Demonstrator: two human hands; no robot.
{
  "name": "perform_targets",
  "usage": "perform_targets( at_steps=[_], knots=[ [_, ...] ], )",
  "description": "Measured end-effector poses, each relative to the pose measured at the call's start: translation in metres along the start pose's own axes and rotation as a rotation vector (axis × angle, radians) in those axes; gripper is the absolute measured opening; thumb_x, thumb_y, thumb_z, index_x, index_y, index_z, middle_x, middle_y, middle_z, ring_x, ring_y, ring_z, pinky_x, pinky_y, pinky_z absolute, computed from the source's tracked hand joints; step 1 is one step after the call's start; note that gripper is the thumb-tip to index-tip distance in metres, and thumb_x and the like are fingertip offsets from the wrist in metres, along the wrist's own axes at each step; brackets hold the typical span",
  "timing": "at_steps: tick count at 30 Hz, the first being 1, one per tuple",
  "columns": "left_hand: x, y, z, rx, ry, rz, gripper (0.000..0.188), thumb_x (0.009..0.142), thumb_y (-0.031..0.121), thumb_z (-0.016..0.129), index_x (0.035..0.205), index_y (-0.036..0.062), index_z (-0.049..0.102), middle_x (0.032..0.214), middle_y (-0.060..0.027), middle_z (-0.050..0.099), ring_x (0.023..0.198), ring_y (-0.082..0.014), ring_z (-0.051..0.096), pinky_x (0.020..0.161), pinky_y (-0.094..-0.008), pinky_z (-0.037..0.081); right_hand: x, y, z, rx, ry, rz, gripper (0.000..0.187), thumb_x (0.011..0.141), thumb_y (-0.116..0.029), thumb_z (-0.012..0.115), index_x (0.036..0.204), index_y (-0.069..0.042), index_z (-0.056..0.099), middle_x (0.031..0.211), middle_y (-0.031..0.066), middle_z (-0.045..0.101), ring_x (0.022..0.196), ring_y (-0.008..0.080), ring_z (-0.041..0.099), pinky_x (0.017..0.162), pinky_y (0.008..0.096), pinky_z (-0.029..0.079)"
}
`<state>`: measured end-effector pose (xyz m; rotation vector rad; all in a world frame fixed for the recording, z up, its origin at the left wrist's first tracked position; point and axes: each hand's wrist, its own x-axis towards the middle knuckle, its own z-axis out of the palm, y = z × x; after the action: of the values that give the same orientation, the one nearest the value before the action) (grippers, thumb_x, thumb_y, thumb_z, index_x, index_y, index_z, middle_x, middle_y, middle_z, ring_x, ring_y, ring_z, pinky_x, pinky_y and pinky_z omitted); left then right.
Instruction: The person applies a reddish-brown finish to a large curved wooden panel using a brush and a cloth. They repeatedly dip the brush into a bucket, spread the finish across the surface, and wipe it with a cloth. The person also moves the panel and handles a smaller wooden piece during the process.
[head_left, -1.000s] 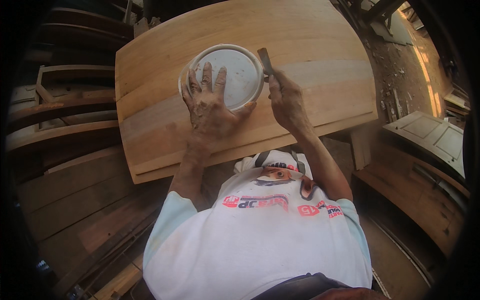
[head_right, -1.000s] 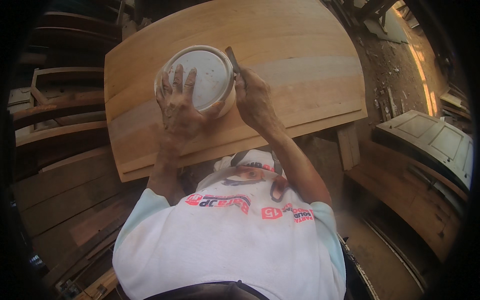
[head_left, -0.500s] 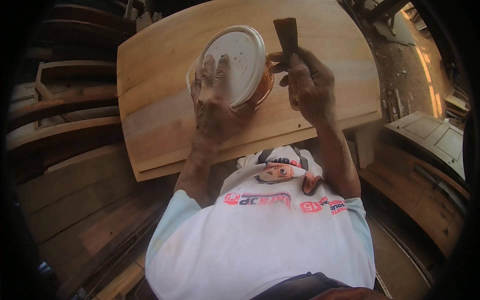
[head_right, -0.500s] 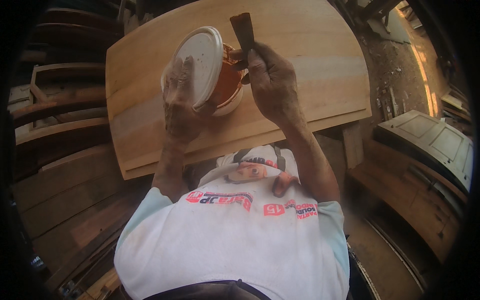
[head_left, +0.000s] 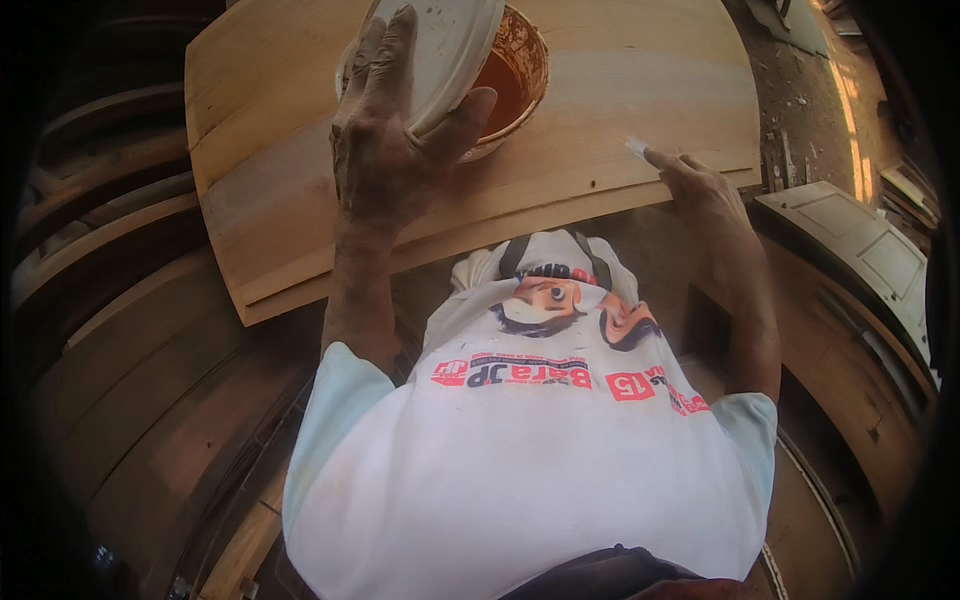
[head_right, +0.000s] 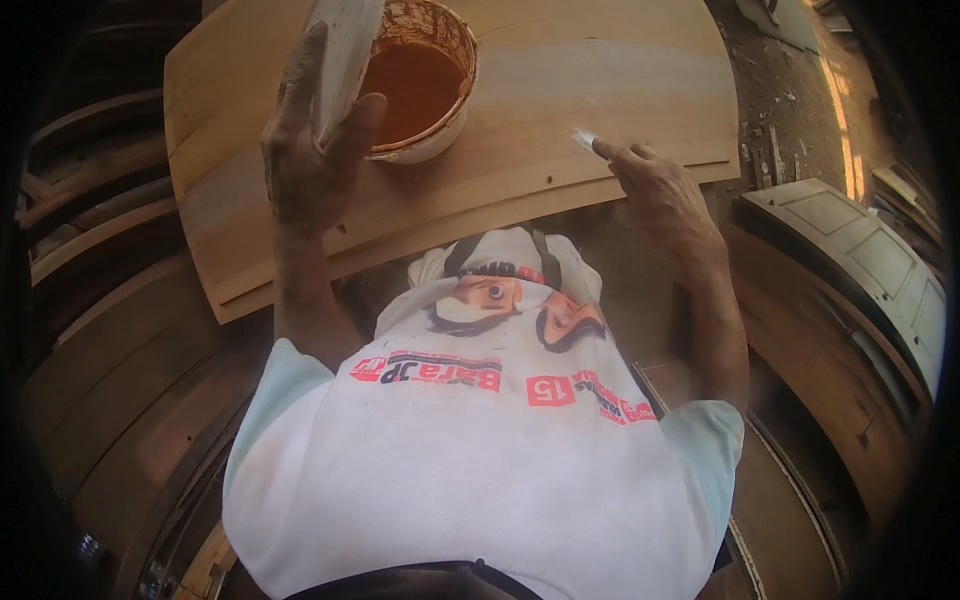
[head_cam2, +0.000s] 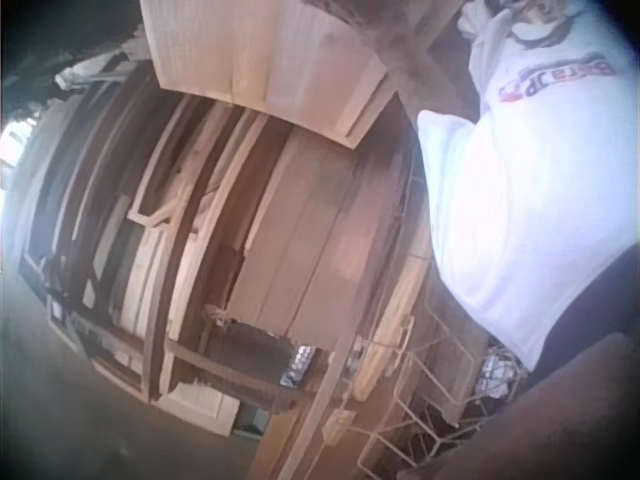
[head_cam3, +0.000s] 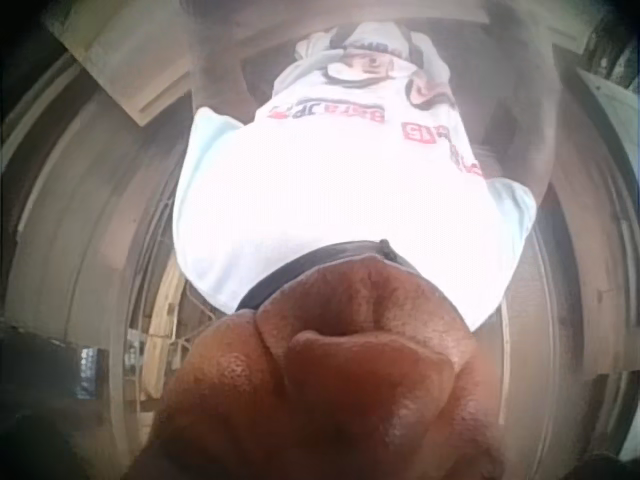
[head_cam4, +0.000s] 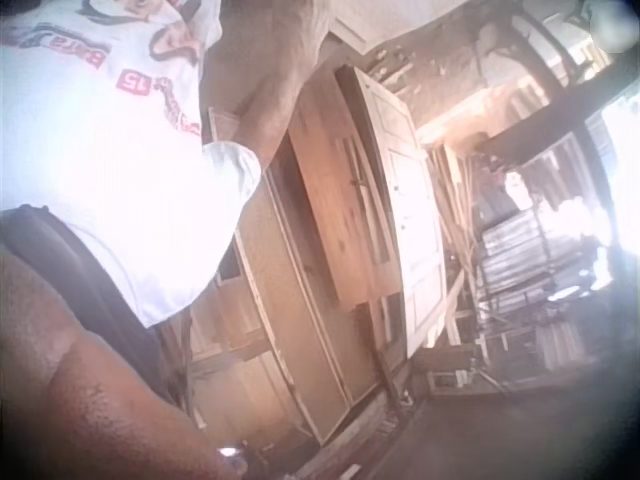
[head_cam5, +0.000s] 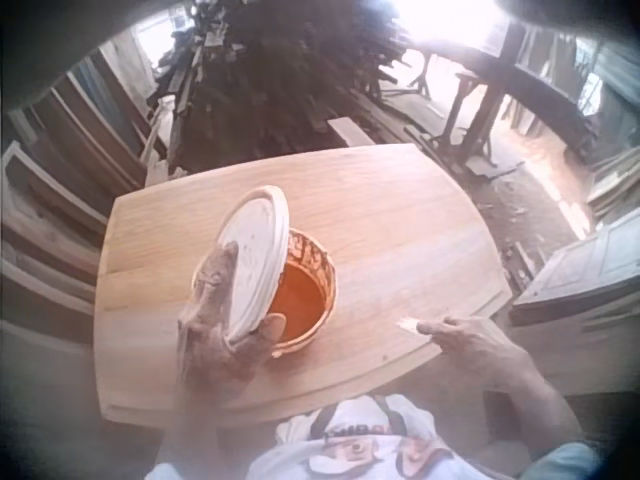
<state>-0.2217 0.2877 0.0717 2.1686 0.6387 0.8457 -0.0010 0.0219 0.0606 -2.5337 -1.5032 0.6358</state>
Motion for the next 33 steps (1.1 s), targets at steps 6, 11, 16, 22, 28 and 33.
perform_targets(
  at_steps=[6, 11, 16, 22, 28, 33],
  knots=[
    [-0.014, -0.002, 0.015, 0.727, -0.141, 0.261, 0.079, 0.084, 0.062, 0.073, 0.139, 0.0057, 0.062, 0.146, -0.0271, 0.052, 0.144, -0.0440, 0.036, 0.119, -0.0586, 0.022, -0.011, -0.019, 0.012, 0.589, 0.171, 0.329, 0.034, 0.104, -0.013, 0.054, 0.137, -0.008, 0.062, 0.089, 0.0106, 0.066, 0.082, 0.0140, 0.063, 0.078, 0.0319, 0.054],
    [-0.012, -0.012, 0.023, 0.707, -0.163, 0.237, 0.074, 0.088, 0.061, 0.069, 0.137, 0.0068, 0.064, 0.148, -0.0252, 0.051, 0.145, -0.0448, 0.034, 0.120, -0.0610, 0.017, 0.004, -0.037, 0.022, 0.741, 0.279, 0.222, 0.036, 0.103, -0.010, 0.056, 0.138, -0.009, 0.063, 0.097, 0.0106, 0.067, 0.083, 0.0158, 0.064, 0.080, 0.0319, 0.053],
    [-0.016, -0.015, 0.017, 0.791, -0.087, 0.251, 0.058, 0.095, 0.048, 0.066, 0.136, 0.0078, 0.064, 0.147, -0.0234, 0.052, 0.142, -0.0452, 0.038, 0.119, -0.0608, 0.021, 0.047, -0.090, 0.001, 0.578, 0.589, -0.218, 0.042, 0.099, -0.007, 0.061, 0.141, -0.017, 0.062, 0.102, 0.0122, 0.068, 0.087, 0.0239, 0.065, 0.080, 0.0350, 0.054],
    [-0.014, -0.015, 0.024, 0.612, -0.005, 0.226, 0.045, 0.092, 0.020, 0.060, 0.131, -0.0031, 0.064, 0.142, -0.0262, 0.055, 0.143, -0.0468, 0.037, 0.122, -0.0560, 0.020, 0.023, -0.055, 0.055, 0.197, 0.210, -0.076, 0.067, 0.088, -0.004, 0.072, 0.149, -0.021, 0.050, 0.102, 0.0137, 0.064, 0.091, 0.0312, 0.066, 0.080, 0.0406, 0.055],
    [-0.022, -0.020, 0.026, 0.289, 0.136, 0.197, 0.041, 0.096, 0.027, 0.063, 0.131, 0.0048, 0.065, 0.138, -0.0212, 0.059, 0.132, -0.0410, 0.051, 0.115, -0.0514, 0.035, -0.012, 0.013, 0.098, 0.336, 0.223, 0.325, 0.027, 0.100, -0.018, 0.055, 0.122, -0.004, 0.061, 0.090, 0.0180, 0.067, 0.082, 0.0324, 0.068, 0.076, 0.0408, 0.053],
    [-0.058, -0.067, 0.030, -0.214, 0.580, 0.178, 0.041, 0.100, 0.030, 0.063, 0.127, -0.0007, 0.058, 0.124, -0.0173, 0.061, 0.126, -0.0279, 0.053, 0.107, -0.0426, 0.041, -0.014, -0.006, 0.122, 0.577, 0.020, 0.543, 0.024, 0.101, -0.023, 0.055, 0.109, -0.001, 0.062, 0.080, 0.0114, 0.067, 0.070, 0.0198, 0.067, 0.067, 0.0363, 0.053]
  ],
)
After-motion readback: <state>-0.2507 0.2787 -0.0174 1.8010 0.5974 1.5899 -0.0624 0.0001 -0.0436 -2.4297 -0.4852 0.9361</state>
